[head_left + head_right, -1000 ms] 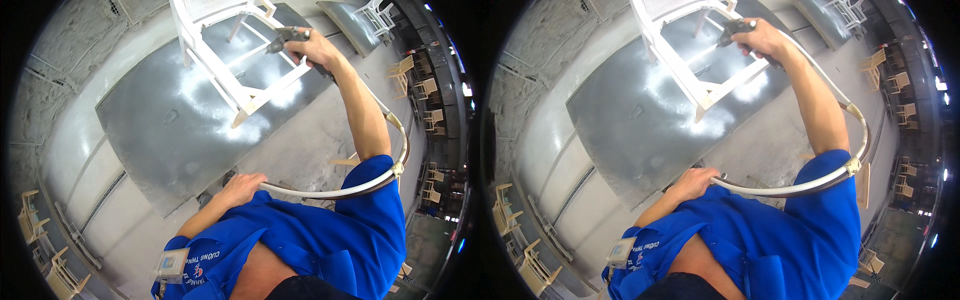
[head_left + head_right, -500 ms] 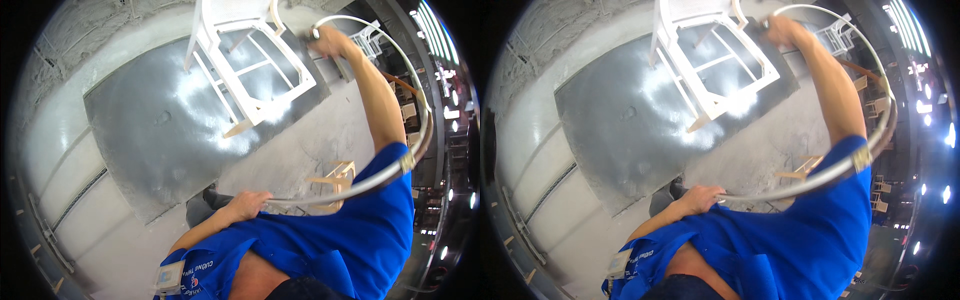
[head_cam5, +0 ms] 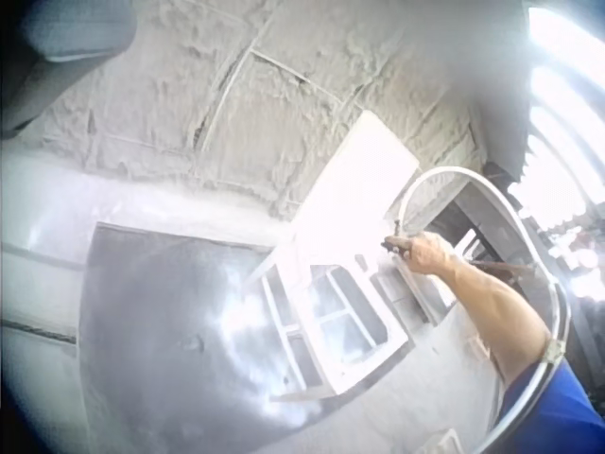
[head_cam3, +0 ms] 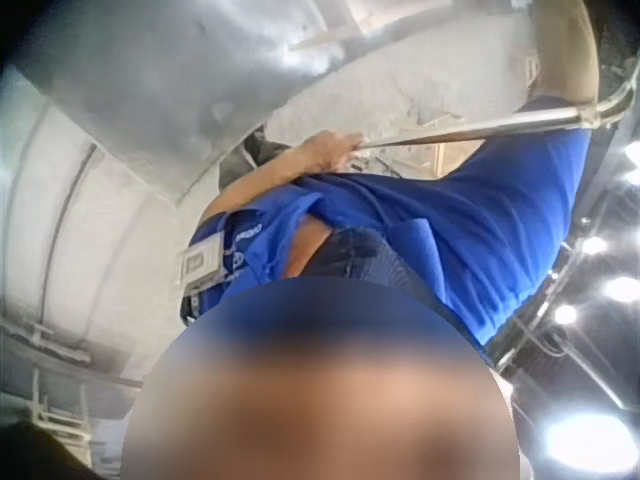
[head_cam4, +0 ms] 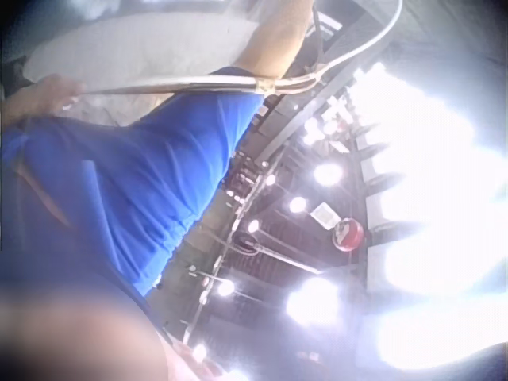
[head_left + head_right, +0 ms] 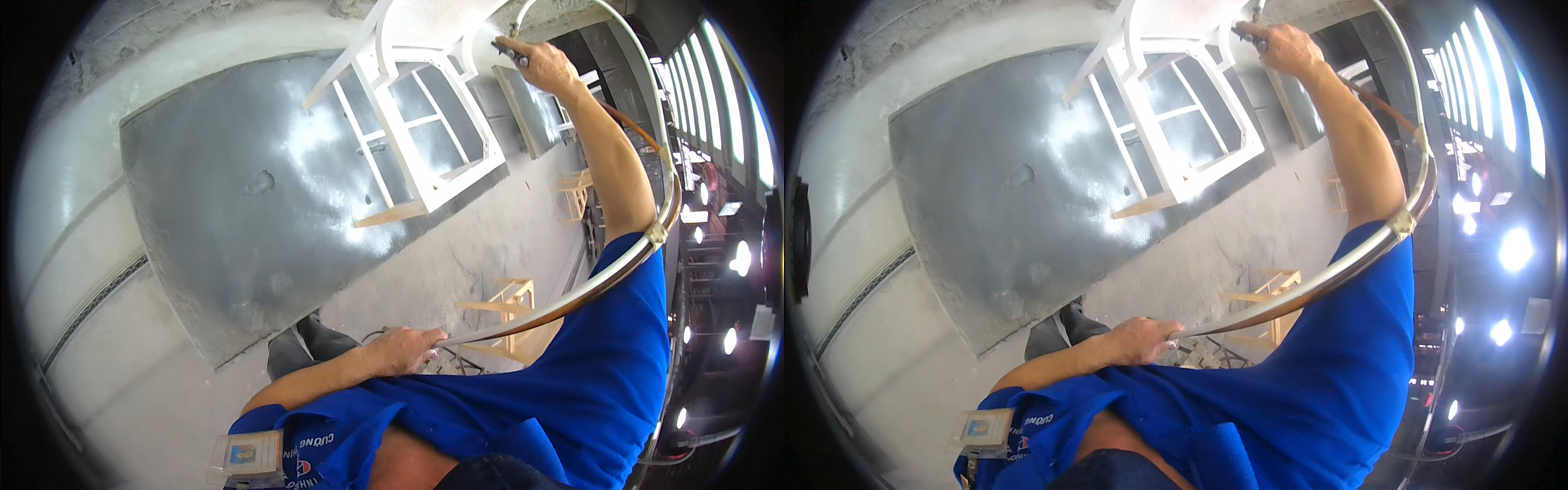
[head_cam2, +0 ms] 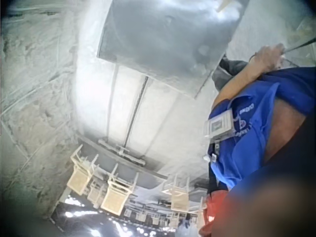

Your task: The person uses a spray gun to apply white paint to wooden chairs in a workshop. They rotate each chair to coat all sides, then place the finished chair on a nearby table and pick up the next one to repeat the process.

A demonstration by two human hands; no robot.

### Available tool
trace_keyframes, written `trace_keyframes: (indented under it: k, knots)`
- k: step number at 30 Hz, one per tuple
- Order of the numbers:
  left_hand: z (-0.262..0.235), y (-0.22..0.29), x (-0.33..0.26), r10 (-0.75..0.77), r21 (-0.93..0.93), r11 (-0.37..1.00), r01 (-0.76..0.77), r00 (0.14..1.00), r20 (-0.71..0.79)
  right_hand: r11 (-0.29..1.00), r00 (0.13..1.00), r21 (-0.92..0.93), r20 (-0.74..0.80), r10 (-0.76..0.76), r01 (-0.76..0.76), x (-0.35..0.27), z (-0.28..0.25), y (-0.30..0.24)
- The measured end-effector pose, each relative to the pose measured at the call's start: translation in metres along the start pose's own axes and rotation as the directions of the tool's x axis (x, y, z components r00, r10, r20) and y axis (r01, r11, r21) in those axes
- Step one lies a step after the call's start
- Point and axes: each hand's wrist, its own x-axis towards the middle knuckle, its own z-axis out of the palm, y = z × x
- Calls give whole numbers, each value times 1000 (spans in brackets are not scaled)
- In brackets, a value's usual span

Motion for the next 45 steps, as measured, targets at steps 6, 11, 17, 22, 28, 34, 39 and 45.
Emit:
trace_keyframes:
  k: [6,11,17,22,28,34,39,45]
  knots:
    - [-1,6,-5,110,-9,994,-110,992,-56,972,954,116,198,-226,206,-34,-8,2]
    - [1,17,-6,191,-45,981,-191,982,-9,940,882,264,361,-302,214,-77,-34,-19]
    - [9,26,-21,233,-82,970,-229,971,48,907,767,342,641,-35,-245,-107,-83,-36]
    - [14,32,-38,261,-60,965,-255,960,103,563,742,570,660,120,-599,-127,-106,-35]
    - [14,40,-57,263,-39,965,-261,963,67,213,744,734,667,-45,-645,-173,-126,-27]
    - [23,38,-73,199,-27,980,-197,973,114,335,714,631,644,276,-699,-222,-71,-39]
    - [48,38,-86,149,-36,989,-147,985,84,439,720,578,466,515,-688,-238,-6,-21]
    - [89,40,-108,29,-19,999,-28,997,71,663,750,354,257,610,-660,-254,21,-30]
